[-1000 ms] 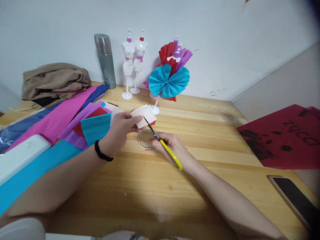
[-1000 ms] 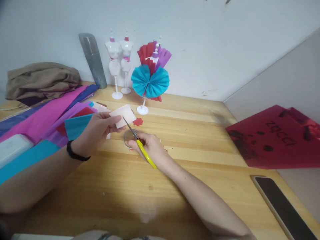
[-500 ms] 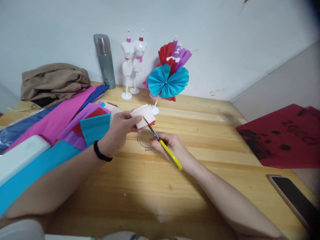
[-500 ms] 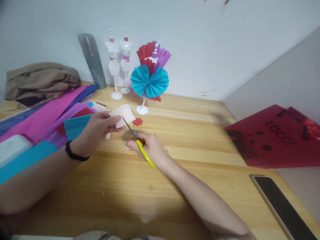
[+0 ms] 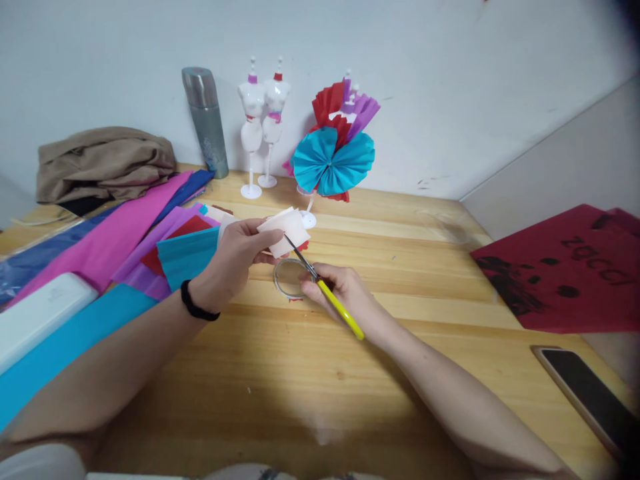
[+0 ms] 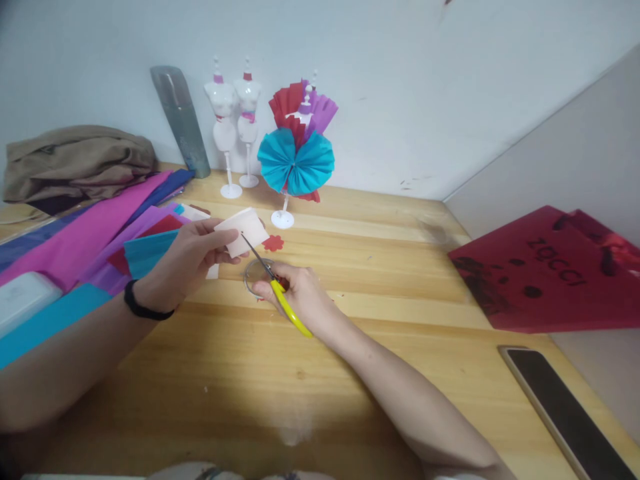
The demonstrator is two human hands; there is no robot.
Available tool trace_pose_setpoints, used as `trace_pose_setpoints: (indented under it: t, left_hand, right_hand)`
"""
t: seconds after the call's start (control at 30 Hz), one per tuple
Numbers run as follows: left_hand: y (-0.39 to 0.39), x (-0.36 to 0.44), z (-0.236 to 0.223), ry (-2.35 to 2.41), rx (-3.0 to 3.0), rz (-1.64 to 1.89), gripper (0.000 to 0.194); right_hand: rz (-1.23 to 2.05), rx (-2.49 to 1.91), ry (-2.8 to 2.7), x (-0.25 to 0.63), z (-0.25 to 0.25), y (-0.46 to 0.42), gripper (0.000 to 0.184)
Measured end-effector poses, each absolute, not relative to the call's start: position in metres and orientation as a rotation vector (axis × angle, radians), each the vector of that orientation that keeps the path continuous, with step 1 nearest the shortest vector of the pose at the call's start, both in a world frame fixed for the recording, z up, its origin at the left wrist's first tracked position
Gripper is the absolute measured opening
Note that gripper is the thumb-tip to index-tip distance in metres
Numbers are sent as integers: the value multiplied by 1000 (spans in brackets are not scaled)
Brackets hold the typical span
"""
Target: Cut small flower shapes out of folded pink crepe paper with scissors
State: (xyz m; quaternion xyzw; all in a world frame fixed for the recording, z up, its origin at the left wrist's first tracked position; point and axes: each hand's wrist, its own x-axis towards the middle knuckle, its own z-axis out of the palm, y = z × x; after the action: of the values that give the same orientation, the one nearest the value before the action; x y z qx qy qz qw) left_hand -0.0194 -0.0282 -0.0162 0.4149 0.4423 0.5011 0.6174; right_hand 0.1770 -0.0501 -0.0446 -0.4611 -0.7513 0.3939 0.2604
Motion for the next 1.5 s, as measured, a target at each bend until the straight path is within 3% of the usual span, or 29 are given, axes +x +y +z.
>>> trace_pose_setpoints:
  t: [1.2,1.5]
  left_hand:
    - [-28,-21,-21,966,1049,1089,18]
    - [-28,-24,-17,1009,1038,1003,25]
  right_hand:
    - [1143,-1155,-2002,177,-43,-50,52]
    - [1084,-1163,-2027,180,-46,-49,57]
